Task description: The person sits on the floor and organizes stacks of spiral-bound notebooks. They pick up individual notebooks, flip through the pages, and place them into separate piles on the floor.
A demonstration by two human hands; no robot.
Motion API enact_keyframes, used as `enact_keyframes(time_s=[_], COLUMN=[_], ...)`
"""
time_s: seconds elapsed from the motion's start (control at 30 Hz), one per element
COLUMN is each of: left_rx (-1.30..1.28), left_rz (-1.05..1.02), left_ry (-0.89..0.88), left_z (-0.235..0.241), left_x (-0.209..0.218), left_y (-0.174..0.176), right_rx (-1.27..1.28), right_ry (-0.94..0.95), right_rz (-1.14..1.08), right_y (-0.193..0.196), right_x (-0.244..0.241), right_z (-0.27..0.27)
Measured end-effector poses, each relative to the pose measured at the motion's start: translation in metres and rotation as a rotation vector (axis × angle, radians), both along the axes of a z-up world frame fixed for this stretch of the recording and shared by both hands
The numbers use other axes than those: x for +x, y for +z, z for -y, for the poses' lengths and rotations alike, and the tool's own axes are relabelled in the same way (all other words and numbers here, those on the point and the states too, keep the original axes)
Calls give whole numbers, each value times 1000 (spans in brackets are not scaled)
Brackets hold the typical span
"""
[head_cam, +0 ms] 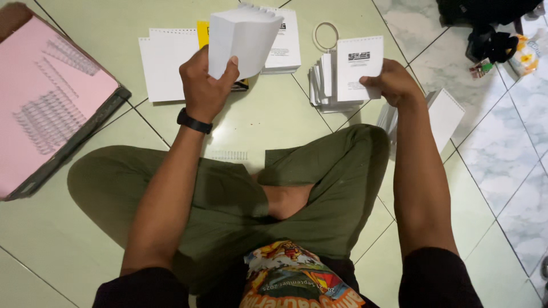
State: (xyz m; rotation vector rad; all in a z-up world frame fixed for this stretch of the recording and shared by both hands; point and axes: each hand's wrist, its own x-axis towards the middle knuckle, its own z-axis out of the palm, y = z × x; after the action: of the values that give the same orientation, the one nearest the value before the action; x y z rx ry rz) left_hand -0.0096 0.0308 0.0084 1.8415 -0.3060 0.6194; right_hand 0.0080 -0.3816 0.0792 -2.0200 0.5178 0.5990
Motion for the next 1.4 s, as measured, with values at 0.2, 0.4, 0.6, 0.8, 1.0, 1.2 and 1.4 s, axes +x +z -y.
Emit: enact_keyframes(time_s=[0.2,0.4,0.6,0.8,1.0,1.2,1.4], left_rx=[-8,-40,45,249,677,745,34], left_rz=[-43,-62,28,351,536,395,-409], left_ry=[-4,-30,-52,-73,-362,-580,-464], left_z=[0,2,5,22,56,68,58], left_x=[0,0,-3,-15,-40,-35,-33], left_y=[0,6,8,12,21,-9,13], right_rx=[-34,-419,-722,220,967,680,820], right_ry=[-67,-109,-25,-210,-180,-474,-252], right_rz=[-60,-54,46,309,35,202,649], right_y=[-39,-66,-63,12,-36,-53,-87], right_x=[16,18,8,-75,-73,-85,-77], right_z=[12,23,5,-120,-124,-134,-139])
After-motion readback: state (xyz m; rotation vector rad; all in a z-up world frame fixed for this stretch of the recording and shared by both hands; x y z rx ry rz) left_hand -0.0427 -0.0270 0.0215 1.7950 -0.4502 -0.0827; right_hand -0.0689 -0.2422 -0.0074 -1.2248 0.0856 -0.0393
